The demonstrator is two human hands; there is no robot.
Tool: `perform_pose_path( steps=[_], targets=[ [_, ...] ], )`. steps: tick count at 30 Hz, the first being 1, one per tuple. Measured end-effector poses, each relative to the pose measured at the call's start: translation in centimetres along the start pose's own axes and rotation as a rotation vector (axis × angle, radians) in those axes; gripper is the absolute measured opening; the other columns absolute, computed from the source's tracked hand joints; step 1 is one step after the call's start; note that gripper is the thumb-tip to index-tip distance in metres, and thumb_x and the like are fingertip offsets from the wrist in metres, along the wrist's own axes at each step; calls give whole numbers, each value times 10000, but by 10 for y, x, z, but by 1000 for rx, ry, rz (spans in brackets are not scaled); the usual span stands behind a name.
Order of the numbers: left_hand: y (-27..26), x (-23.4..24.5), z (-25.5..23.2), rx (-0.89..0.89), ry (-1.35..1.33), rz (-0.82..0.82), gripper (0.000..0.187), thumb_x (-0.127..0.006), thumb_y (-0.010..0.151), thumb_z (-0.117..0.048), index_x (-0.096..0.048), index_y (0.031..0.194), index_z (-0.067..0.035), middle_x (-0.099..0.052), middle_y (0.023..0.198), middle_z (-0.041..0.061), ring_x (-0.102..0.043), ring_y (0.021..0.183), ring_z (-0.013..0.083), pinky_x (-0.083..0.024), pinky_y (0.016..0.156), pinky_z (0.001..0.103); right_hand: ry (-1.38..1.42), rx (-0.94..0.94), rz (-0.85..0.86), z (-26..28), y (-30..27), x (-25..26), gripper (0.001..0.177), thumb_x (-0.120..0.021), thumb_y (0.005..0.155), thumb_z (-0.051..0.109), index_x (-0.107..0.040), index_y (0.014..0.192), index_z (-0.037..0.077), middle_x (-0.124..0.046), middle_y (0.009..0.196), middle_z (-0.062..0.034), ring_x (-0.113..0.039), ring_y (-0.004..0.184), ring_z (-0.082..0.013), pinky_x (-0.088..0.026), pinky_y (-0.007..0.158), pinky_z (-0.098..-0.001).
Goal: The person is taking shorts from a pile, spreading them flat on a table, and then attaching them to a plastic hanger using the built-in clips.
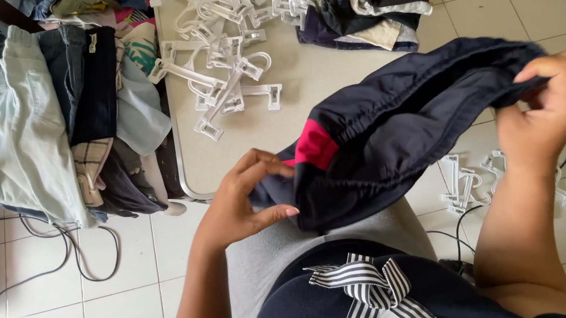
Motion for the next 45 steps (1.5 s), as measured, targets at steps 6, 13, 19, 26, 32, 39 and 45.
perform_pose_path(
  steps=[6,13,19,26,32,39,45],
  targets=[
    [29,-107,12,-149,-241,235,512,-498,1055,-356,-470,1426,-5,-565,1454,184,-561,1363,329,-414,1173,442,94,248,317,51,-28,-63,211,-748,916,-63,-582,923,68,-504,849,-94,-478,734,-234,-387,651,-344],
    [3,-174,116,206,355,507,922,-418,760,-801,-605,1382,-146,-648,1352,114,-362,1456,354,152,1124,764,115,291,199,43,-22,-29,188,-643,880,-104,-584,900,74,-544,893,-159,-517,742,-285,-404,684,-385],
    [-15,-94,127,199,593,185,317,-795,797,-404,-748,1005,-169,-719,1033,-39,-500,1254,296,1,1068,880,-82,239,-24,13,-14,10,263,-475,774,-195,-595,923,-14,-505,890,-190,-500,829,-318,-389,714,-408],
    [-15,42,-10,-179,397,-453,266,-618,823,55,-674,993,-142,-712,1062,8,-633,1080,238,-265,1148,457,-32,171,-169,25,7,18,224,-398,823,-194,-511,956,-52,-429,967,-183,-439,904,-338,-375,827,-441],
    [-23,69,-67,-348,166,-433,104,-543,898,-30,-608,845,-91,-711,966,70,-682,998,309,-500,1033,465,83,125,-25,31,9,6,81,-577,934,-39,-540,961,28,-448,1143,-224,-480,1044,-300,-363,827,-388],
    [-41,59,-42,-310,-230,-299,207,-559,941,-256,-536,759,-160,-513,711,-31,-619,772,166,-501,961,431,825,-23,664,5,-21,-35,118,-658,845,108,-546,879,124,-687,834,-88,-669,681,-156,-556,611,-244],
    [-47,58,-8,-117,-213,-111,74,-551,785,-127,-522,852,-134,-518,737,-31,-465,703,143,-406,752,300,140,-162,799,18,-5,-57,249,-605,673,-69,-608,861,94,-505,716,42,-363,623,-95,-304,562,-228]
  ],
)
Point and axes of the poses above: each hand's wrist, its own y-axis towards the middle knuckle, its own x-axis out of the back of the hand, z = x × y, the point moved 9 cm from there along y, towards the middle knuckle
